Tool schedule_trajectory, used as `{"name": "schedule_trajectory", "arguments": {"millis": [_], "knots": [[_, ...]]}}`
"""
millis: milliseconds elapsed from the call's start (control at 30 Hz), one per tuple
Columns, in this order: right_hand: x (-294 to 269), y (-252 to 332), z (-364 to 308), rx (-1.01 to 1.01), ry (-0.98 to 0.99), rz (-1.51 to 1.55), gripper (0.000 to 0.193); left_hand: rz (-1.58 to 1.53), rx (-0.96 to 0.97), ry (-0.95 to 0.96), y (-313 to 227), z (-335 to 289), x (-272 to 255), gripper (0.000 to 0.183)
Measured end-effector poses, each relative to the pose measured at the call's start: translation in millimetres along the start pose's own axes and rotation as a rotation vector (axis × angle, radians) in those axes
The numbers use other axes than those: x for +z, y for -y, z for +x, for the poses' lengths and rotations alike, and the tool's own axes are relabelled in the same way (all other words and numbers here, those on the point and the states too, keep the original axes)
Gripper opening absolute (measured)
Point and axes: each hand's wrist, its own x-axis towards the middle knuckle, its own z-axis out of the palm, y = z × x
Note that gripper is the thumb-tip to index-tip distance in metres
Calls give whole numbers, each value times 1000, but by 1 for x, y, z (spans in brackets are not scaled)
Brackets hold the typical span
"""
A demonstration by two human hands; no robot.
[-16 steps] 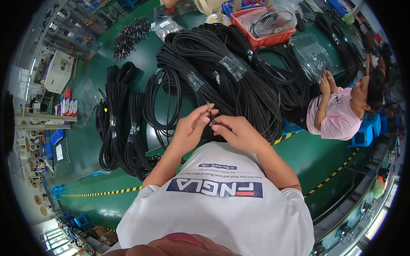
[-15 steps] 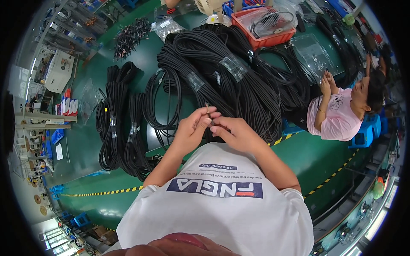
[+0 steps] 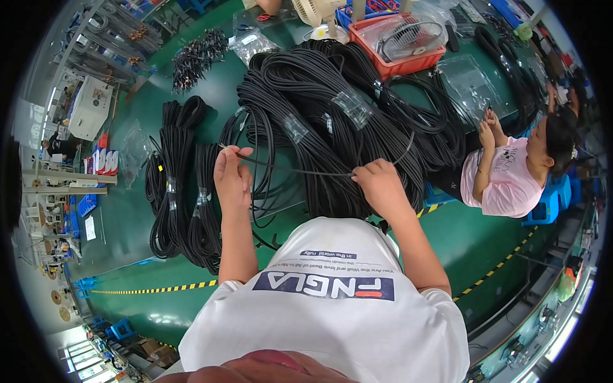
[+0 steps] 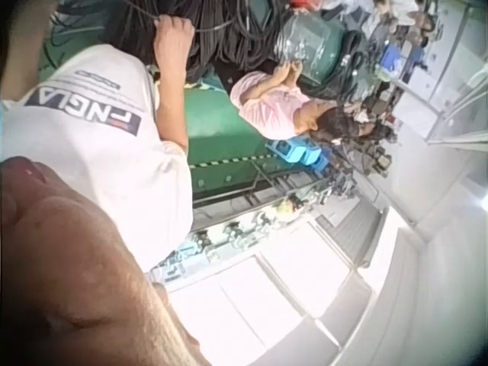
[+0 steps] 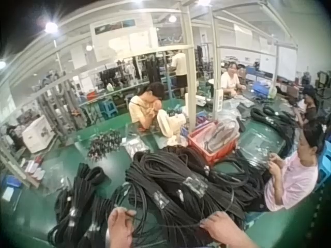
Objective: The person assembles wire harnesses by attaching connectors and sleeves to the ends of black cables by hand.
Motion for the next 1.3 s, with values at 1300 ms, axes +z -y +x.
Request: {"name": "schedule_trajectory", "arguments": {"millis": [1300], "knots": [[60,-47,71,45,-448,132,11,945,409,-38,49,359,52,54]]}}
